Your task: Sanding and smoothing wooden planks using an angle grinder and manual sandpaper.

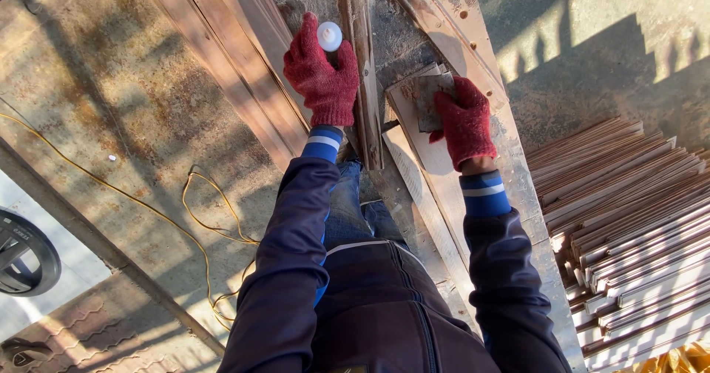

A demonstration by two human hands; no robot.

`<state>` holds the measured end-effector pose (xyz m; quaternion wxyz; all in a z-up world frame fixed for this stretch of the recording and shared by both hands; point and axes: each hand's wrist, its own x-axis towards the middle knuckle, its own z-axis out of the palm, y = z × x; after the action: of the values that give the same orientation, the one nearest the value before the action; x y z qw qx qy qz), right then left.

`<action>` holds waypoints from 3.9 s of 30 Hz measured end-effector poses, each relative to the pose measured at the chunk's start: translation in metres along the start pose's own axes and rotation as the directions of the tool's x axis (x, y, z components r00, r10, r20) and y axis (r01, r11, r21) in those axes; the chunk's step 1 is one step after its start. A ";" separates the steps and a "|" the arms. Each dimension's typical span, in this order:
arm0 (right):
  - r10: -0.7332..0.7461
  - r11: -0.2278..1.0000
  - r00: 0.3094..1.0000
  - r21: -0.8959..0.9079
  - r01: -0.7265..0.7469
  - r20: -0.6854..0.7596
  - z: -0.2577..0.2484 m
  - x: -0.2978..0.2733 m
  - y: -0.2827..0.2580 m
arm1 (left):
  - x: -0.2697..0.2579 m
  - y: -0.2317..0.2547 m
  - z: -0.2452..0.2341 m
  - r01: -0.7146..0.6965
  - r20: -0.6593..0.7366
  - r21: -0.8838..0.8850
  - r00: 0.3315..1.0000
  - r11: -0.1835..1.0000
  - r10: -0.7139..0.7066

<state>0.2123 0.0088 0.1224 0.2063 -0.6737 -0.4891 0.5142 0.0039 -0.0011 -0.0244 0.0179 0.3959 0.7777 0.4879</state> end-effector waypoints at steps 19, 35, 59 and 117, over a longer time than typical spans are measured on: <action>-0.826 0.422 0.562 -0.608 0.672 0.049 0.019 0.061 -0.045 | 0.006 0.011 -0.008 0.054 0.035 -0.002 0.998 0.999 -0.053; -0.659 0.157 0.697 -0.855 0.495 0.282 0.040 -0.030 0.016 | 0.004 0.006 -0.008 -0.003 0.035 0.014 0.999 1.000 0.002; -0.694 0.093 0.674 -0.897 0.432 0.252 0.006 -0.042 0.050 | 0.003 0.007 -0.006 0.011 0.030 0.023 0.999 1.000 -0.012; -0.731 0.087 0.604 -0.835 0.544 0.317 -0.002 -0.014 0.035 | 0.006 0.011 -0.009 0.047 0.094 0.004 0.995 0.999 -0.047</action>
<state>0.2304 -0.0179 0.1025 0.0714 -0.4329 -0.8982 -0.0273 0.0025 -0.0017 -0.0091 0.0653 0.4001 0.7856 0.4674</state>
